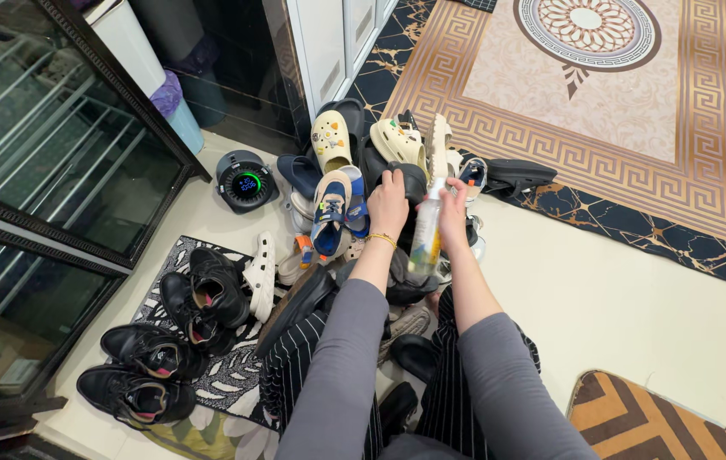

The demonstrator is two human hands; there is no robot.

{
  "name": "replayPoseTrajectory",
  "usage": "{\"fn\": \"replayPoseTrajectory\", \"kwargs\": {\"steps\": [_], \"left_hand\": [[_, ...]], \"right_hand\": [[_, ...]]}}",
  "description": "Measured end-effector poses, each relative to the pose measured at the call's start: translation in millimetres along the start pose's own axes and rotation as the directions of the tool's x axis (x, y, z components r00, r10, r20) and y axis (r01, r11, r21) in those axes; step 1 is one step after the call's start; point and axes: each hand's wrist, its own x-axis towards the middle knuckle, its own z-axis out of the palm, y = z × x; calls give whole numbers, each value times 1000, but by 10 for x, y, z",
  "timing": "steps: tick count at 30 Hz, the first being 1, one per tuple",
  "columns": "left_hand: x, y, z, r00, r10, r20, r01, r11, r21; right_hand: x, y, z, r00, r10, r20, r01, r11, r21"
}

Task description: The person sits on the floor and cleans a pair of black shoes using a spray bottle and a yellow cloth. They spray the shoes and wipe them repeatedly, handling them one at a time.

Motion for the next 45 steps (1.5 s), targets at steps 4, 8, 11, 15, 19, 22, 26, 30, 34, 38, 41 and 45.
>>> {"fn": "replayPoseTrajectory", "kwargs": {"steps": [4,8,11,15,19,22,26,30,34,38,41,45], "left_hand": [[-17,-31,79,999,-38,14,38,998,-42],[-2,-68,78,998,-45,31,47,998,-47],[-24,-46,74,999,-20,24,22,998,-51],[-35,10,87,999,33,2,-33,999,-43],[-51,30,128,999,37,29,-35,998,-56],[-57,17,173,999,36,21,-35,999,-39],[-53,-13,155,1000,15,23,-14,999,-29],[-47,22,104,1000,8,4,-8,1000,10],[-54,57,80,1000,-10,-26,11,999,45],[-80,74,44,997,-80,-21,80,996,25],[-74,121,-29,982,-181,-51,179,983,-50],[-88,180,-60,945,-302,128,312,948,-65]], "right_hand": [[-88,-191,110,974,201,103,-184,971,-150],[-73,-143,105,976,134,169,-87,961,-263],[-13,-4,-5,984,-92,151,162,814,-558],[126,158,-179,995,-87,38,90,736,-670],[230,272,-319,998,-58,-13,36,766,-642],[256,296,-414,992,-71,105,121,780,-614],[215,246,-435,981,99,166,17,812,-584],[148,189,-396,990,132,55,-82,841,-535],[130,253,-453,992,124,-31,-120,825,-552],[180,428,-624,997,59,-40,-69,662,-746],[227,563,-706,991,81,-107,-133,711,-691],[206,651,-735,972,176,-153,-233,709,-665]]}}
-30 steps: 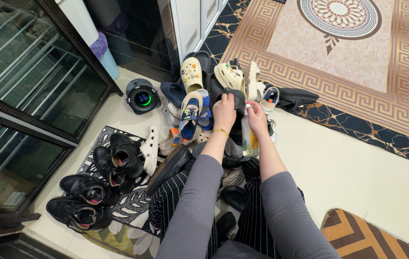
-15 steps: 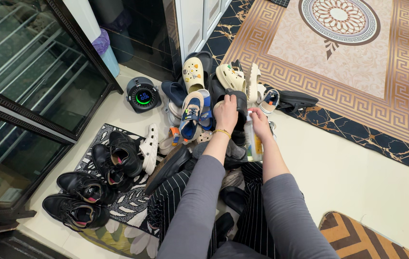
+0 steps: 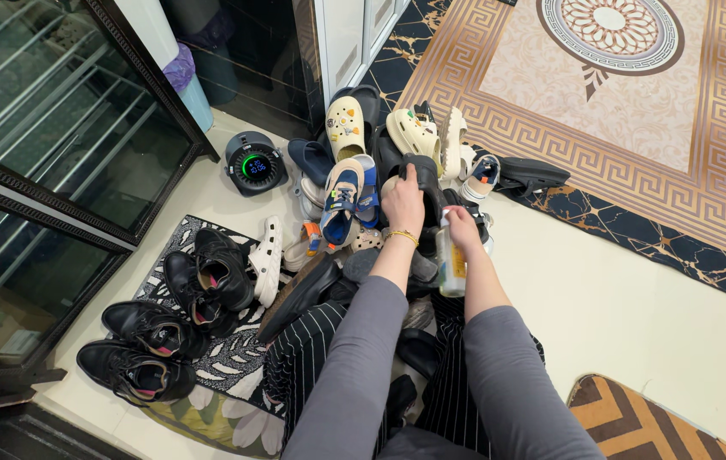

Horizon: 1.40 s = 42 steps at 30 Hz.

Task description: The person sits on the floor and cleans a pair of black shoes using a spray bottle and a yellow cloth. They spray the shoes and wipe them repeatedly, handling them one at a time.

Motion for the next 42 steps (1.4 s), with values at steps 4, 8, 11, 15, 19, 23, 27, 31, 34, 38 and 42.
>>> {"fn": "replayPoseTrajectory", "kwargs": {"steps": [4,8,11,15,19,23,27,31,34,38,42], "left_hand": [[28,-115,226,994,-111,13,111,984,-139],[203,-298,680,964,-127,-236,5,889,-457],[321,-334,957,926,-310,-216,70,702,-709],[396,-363,1038,851,-484,204,282,93,-955],[410,-369,1013,831,-420,365,306,-202,-930],[336,-285,1021,883,-317,347,350,-48,-935],[264,-209,927,899,-324,293,334,76,-940],[224,-143,761,887,-352,300,365,133,-922],[214,-120,680,891,-342,297,377,196,-905],[232,-137,770,894,-332,302,375,181,-909],[440,-242,898,896,-391,208,314,229,-921]], "right_hand": [[-41,-84,-1,992,-112,-62,102,984,-148],[-114,-265,0,985,-171,-10,171,985,7],[-248,-405,56,975,-144,168,158,985,-73],[-474,-684,81,922,-367,120,386,895,-224],[-605,-1073,-13,812,-582,48,574,779,-254],[-718,-1307,-52,906,-419,56,402,814,-419],[-787,-1383,-35,804,-594,23,558,741,-374],[-732,-1356,-87,796,-605,-27,586,781,-217],[-643,-1257,-86,808,-587,52,574,765,-293],[-560,-1101,-98,764,-643,53,624,715,-315],[-522,-1234,-181,830,-557,-19,555,829,-75]]}}
